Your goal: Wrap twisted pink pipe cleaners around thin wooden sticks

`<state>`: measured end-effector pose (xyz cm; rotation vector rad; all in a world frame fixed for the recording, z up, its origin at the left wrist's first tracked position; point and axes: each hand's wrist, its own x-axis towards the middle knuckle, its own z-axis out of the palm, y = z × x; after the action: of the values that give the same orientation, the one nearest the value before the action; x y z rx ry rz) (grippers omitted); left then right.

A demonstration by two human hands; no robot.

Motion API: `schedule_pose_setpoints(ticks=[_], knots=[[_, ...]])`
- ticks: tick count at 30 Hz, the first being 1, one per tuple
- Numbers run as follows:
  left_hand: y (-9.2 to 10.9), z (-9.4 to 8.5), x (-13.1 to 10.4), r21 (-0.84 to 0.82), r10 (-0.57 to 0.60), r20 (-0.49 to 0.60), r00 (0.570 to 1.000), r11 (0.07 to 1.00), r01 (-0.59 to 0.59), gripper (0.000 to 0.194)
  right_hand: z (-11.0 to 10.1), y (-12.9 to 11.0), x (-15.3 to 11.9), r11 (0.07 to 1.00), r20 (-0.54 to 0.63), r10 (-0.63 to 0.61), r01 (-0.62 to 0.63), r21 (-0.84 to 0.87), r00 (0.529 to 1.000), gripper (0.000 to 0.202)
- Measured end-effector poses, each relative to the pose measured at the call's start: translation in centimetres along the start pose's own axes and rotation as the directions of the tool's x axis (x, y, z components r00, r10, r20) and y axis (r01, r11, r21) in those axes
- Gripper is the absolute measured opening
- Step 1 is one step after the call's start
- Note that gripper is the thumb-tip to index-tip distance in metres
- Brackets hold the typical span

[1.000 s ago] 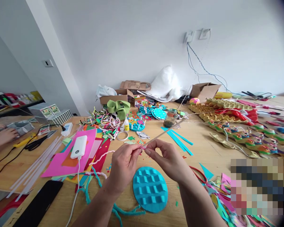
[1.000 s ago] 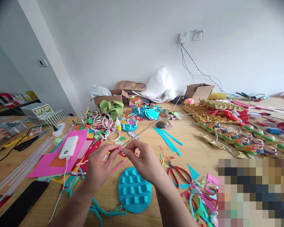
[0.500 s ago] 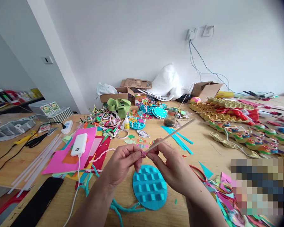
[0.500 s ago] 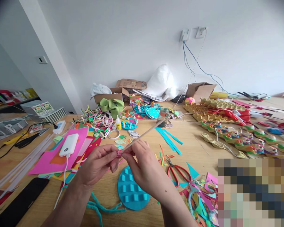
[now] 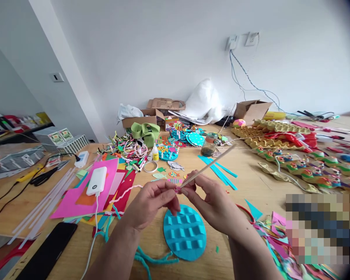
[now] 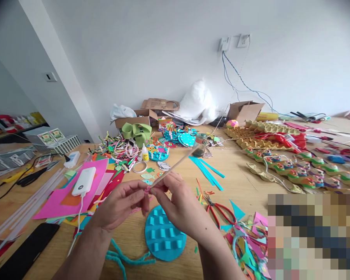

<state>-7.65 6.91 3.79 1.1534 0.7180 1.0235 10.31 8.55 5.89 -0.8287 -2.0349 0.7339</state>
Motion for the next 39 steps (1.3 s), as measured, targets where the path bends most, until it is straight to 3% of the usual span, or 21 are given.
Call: schedule_pose_setpoints(ticks=[3, 7, 11, 14, 17, 19, 25, 30, 32, 35, 39], knots=[[0.1, 0.6, -0.3, 0.403, 0.215, -0.161, 0.963, 0.905, -0.134, 0.019, 0.5, 0.5, 0.2, 0.997, -0.011, 0.071, -0.070, 0.011, 0.997, 0.012], [-0.1, 1.0, -0.3, 0.739, 0.452, -0.170, 0.876, 0.646, -0.190, 0.015, 0.6, 0.9, 0.5, 0.984, 0.003, 0.136, -0.135, 0.119, 0.991, 0.018], [-0.4, 0.8, -0.2, 0.817, 0.564, -0.182, 0.806, 0.543, -0.195, 0.014, 0.0, 1.2, 0.8, 0.966, -0.014, 0.182, -0.176, 0.189, 0.983, 0.030], [-0.5, 0.7, -0.2, 0.850, 0.613, -0.166, 0.772, 0.486, -0.204, 0.013, 0.0, 1.2, 1.0, 0.955, 0.038, 0.200, -0.204, 0.217, 0.979, 0.033], [-0.7, 0.7, -0.3, 0.878, 0.649, -0.139, 0.748, 0.430, -0.210, 0.013, 0.4, 1.3, 1.2, 0.941, 0.084, 0.212, -0.226, 0.252, 0.974, 0.028], [-0.8, 0.8, -0.3, 0.875, 0.642, -0.140, 0.754, 0.437, -0.209, 0.014, 0.7, 1.2, 1.2, 0.942, 0.069, 0.220, -0.231, 0.246, 0.973, 0.025], [-0.4, 1.0, -0.5, 0.700, 0.438, -0.231, 0.869, 0.695, -0.164, 0.016, 1.0, 0.6, 0.5, 0.979, -0.003, 0.188, -0.188, 0.083, 0.982, 0.018], [0.3, 0.5, -0.4, 0.193, 0.135, -0.163, 0.977, 0.976, -0.102, 0.019, 0.9, -0.3, -0.1, 0.999, -0.027, 0.035, -0.036, -0.040, 0.999, 0.013], [0.5, 0.3, -0.4, -0.038, 0.018, -0.082, 0.996, 0.999, -0.021, 0.018, 0.8, -0.7, -0.2, 0.998, -0.017, -0.015, 0.014, -0.063, 1.000, 0.012], [0.5, 0.2, -0.2, -0.298, -0.113, 0.087, 0.990, 0.945, 0.134, 0.015, 0.5, -1.0, -0.4, 0.989, -0.005, -0.096, 0.095, -0.114, 0.995, 0.009], [0.2, 0.1, 0.2, -0.411, -0.121, 0.202, 0.972, 0.890, 0.197, 0.014, 0.2, -0.7, -0.2, 0.977, -0.044, -0.180, 0.173, -0.124, 0.983, 0.010]])
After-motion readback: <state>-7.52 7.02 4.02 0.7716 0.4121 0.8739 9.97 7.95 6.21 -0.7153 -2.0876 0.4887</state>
